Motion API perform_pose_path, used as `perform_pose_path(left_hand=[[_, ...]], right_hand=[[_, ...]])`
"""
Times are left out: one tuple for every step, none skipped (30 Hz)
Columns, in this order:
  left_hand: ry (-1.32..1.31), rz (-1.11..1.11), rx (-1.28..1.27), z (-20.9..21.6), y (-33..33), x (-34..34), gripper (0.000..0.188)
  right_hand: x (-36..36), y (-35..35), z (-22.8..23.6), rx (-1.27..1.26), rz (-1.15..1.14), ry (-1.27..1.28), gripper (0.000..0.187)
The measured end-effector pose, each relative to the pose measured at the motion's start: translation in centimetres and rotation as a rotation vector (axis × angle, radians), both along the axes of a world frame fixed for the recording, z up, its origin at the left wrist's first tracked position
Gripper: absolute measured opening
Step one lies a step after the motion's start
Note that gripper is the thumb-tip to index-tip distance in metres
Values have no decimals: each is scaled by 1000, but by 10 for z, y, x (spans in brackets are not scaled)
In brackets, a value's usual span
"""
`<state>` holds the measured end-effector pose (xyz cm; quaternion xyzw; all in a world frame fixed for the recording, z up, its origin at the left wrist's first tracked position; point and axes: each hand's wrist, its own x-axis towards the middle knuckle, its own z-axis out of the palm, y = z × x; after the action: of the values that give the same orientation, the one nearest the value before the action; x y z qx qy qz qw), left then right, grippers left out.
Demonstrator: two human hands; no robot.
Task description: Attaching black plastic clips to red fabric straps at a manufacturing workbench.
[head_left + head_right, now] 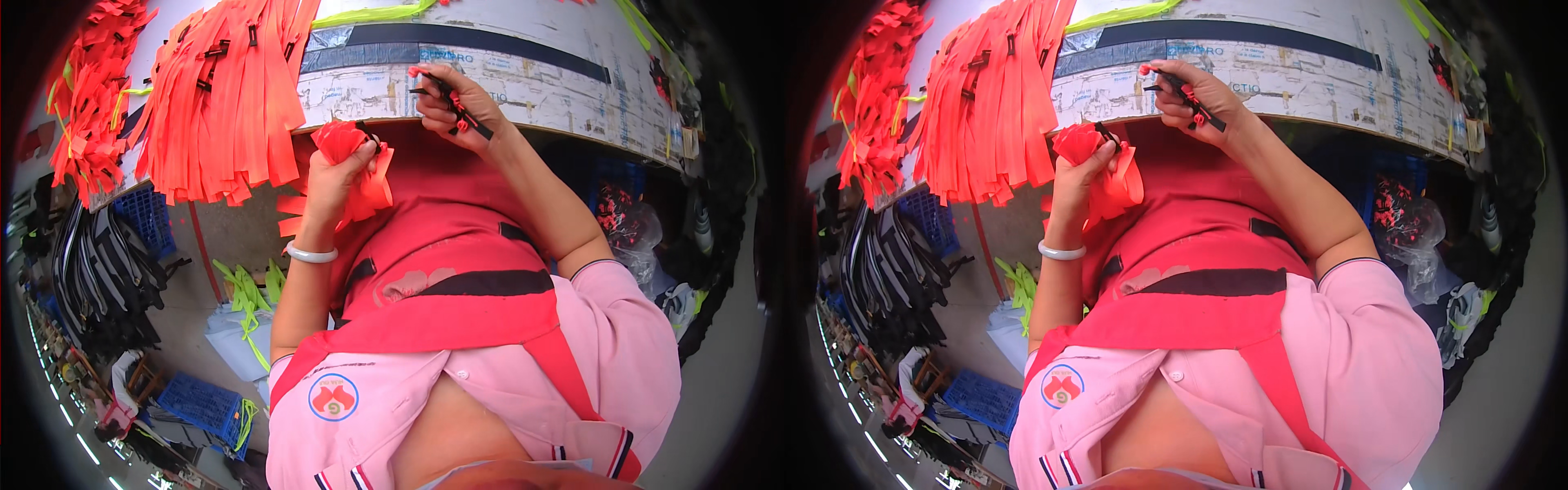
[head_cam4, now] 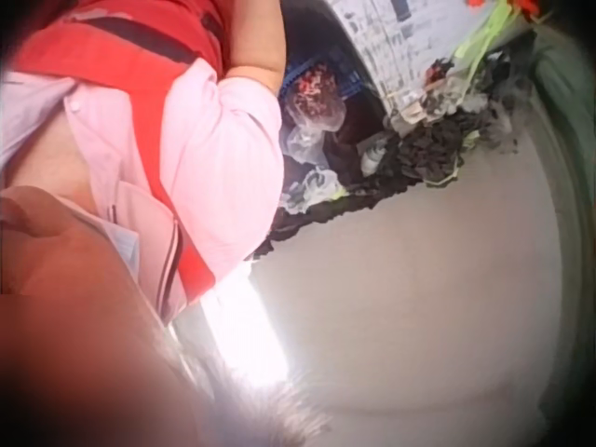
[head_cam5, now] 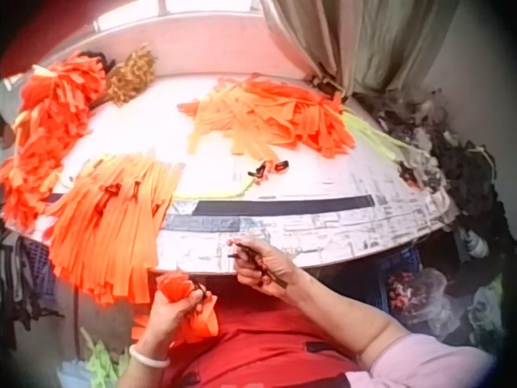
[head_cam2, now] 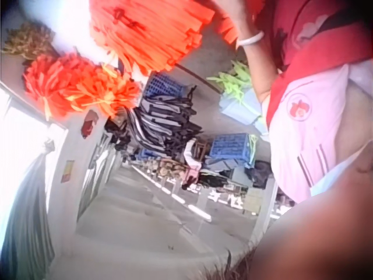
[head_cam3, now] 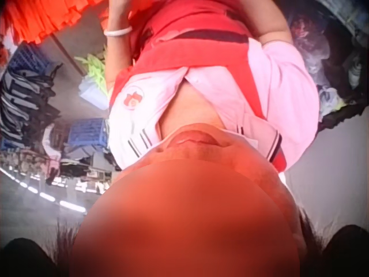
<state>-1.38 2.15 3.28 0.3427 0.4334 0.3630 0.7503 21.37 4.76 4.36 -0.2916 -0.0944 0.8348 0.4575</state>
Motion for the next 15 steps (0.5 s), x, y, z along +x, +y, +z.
perform_pose_path(left_hand=[[-20,23,11,-1,-2,-2,6],[-10,9,-11,0,-2,-4,6],[-8,12,-16,2,-3,-3,6],[3,11,-15,4,-4,-2,5],[14,7,-11,6,-4,-1,5],[17,8,-13,6,-4,-1,5],[14,9,-5,6,-4,-2,5],[11,12,3,5,-4,-2,5],[13,13,0,6,-4,-2,5],[11,19,7,6,-4,-2,5],[11,28,14,6,-4,-3,6],[15,34,11,6,-6,-3,6],[10,36,20,5,-7,-2,6],[5,37,29,4,-8,-2,6],[8,41,27,4,-8,-3,6]], right_hand=[[-1,-3,-1,-4,5,1,31],[-5,-9,5,-18,41,-39,28],[-9,-14,9,-32,76,-79,25],[-12,-18,7,-23,96,-80,24],[-13,-20,3,-25,96,-78,24],[-14,-23,-2,-21,117,-42,26],[-15,-24,-4,-16,138,-6,27],[-15,-25,-5,-32,158,36,30],[-15,-27,-7,-35,159,38,30],[-14,-28,-10,-49,154,103,29],[-17,-28,-10,-62,151,170,27],[-19,-29,-7,-66,157,174,27],[-21,-30,0,-98,131,29,25],[-24,-31,5,-128,104,-115,23],[-25,-32,1,-130,109,-112,23]])
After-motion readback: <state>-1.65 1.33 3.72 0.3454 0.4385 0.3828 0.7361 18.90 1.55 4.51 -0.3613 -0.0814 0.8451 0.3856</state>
